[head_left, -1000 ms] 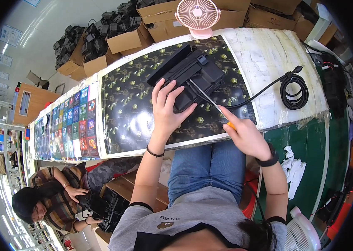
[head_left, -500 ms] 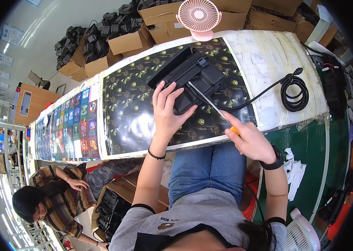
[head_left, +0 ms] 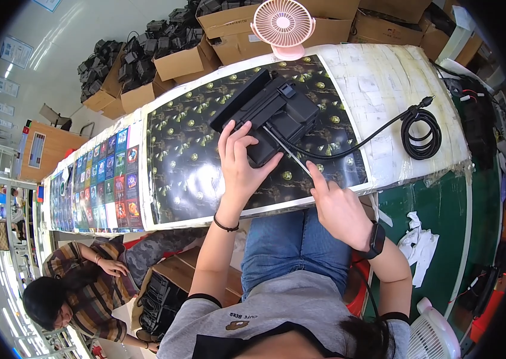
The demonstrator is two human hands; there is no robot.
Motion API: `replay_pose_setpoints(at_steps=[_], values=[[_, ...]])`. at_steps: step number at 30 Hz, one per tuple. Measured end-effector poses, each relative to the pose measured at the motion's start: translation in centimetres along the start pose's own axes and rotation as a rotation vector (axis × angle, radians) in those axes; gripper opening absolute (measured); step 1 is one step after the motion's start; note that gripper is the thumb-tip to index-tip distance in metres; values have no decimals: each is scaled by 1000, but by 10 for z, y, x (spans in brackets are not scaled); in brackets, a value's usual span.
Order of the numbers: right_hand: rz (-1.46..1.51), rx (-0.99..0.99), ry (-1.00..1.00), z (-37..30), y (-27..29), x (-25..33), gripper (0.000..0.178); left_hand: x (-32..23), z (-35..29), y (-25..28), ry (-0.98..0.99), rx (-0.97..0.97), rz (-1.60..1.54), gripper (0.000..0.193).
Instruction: Assembling electronic devices by placing internal components and cables into protective black cases and securing them with a screwdriver.
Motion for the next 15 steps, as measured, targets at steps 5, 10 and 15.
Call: replay_pose_setpoints(at_steps=[5, 10, 15], values=[[-200, 22, 12, -1, -3, 0, 60, -1, -1, 0, 0, -13, 3, 53], [783, 273, -174, 13, 0, -23, 54, 4, 0, 3, -32, -5, -2, 54], [1529, 519, -538, 10, 8, -9, 49, -2, 15, 9, -73, 46, 31, 61]])
Point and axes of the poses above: each hand's wrist, its own z-axis towards the middle knuckle, its own y-axis out of the back of the hand, x = y × z, the point moved 1 cm from there along z, towards the middle knuckle, and after that the axes turned 6 degrees about -x, right-handed, at the moved point
